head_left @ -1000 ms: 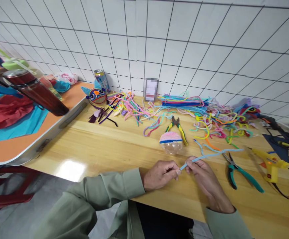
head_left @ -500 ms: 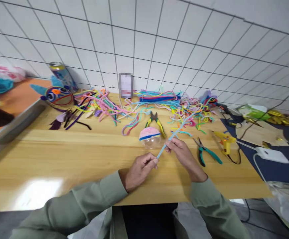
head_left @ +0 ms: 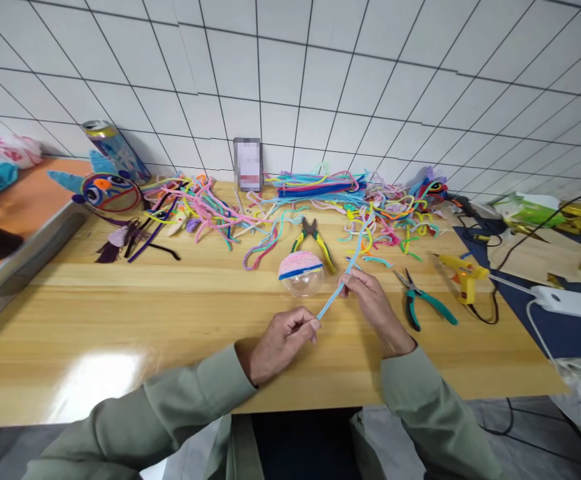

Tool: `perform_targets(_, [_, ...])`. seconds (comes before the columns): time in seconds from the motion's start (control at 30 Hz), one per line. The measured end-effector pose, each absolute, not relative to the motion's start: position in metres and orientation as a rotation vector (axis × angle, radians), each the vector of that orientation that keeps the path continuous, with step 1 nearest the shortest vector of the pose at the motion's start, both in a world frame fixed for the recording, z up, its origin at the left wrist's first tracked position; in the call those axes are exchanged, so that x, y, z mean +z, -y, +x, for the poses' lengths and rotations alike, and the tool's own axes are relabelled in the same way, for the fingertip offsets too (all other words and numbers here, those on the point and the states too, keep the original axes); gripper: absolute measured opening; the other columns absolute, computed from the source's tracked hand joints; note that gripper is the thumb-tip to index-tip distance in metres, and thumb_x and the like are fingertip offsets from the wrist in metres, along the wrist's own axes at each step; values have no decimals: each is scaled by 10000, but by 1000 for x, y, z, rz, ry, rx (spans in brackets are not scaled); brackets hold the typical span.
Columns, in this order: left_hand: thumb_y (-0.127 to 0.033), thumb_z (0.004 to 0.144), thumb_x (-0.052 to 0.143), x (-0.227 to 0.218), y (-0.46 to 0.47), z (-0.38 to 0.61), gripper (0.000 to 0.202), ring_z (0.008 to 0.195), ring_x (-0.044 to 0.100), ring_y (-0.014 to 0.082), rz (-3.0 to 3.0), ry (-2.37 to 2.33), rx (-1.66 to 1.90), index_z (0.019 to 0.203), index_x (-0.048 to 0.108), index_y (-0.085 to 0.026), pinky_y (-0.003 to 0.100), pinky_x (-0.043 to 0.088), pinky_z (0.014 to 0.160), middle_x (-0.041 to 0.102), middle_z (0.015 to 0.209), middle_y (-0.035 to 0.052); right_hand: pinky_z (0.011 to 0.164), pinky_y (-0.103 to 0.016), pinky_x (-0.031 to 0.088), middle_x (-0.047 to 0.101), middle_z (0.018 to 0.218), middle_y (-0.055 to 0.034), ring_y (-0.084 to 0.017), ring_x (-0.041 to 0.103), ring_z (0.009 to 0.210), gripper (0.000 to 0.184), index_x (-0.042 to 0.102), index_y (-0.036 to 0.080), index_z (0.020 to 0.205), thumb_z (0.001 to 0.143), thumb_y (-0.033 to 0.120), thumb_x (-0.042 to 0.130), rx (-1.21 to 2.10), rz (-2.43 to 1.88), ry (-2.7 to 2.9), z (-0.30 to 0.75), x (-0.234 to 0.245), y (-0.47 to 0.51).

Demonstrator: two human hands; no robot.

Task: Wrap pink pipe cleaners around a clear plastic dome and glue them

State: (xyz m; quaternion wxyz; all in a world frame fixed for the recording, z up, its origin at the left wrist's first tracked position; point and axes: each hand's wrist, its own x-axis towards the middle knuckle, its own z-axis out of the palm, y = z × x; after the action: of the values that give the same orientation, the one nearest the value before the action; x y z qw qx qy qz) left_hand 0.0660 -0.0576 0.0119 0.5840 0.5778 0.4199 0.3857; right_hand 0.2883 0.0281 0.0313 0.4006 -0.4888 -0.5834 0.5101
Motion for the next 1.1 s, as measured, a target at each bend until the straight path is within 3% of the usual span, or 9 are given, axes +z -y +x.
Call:
perform_targets(0.3, [-490, 1019, 572, 8, 60, 65, 415, 639, 464, 113, 1404, -969, 823, 760, 625, -171, 258, 361, 653, 562, 677, -22, 645, -334, 456, 624, 648, -9, -185, 568, 645, 289, 671, 235, 721, 839, 495, 714, 1284, -1248, 1295, 294, 28, -32])
perform_targets(0.67, [-433, 1007, 538, 3, 62, 65, 363, 628, 391, 107, 1528, -988, 757, 745, 539, -182, 252, 318, 614, 459, 663, -40, 587, -294, 453, 609, 642, 9, -146, 539, 590, 437, 658, 224, 677, 799, 618, 803, 1223, -1226, 1107, 295, 30, -35])
perform_targets(1.1, [-399, 1003, 518, 9, 68, 65, 344, 620, 369, 102, 1652, -976, 730, 730, 500, -191, 231, 318, 603, 424, 660, -45, 491, -254, 402, 582, 645, 27, -115, 500, 544, 456, 626, 219, 706, 741, 611, 855, 1181, -1119, 868, 315, 28, -54])
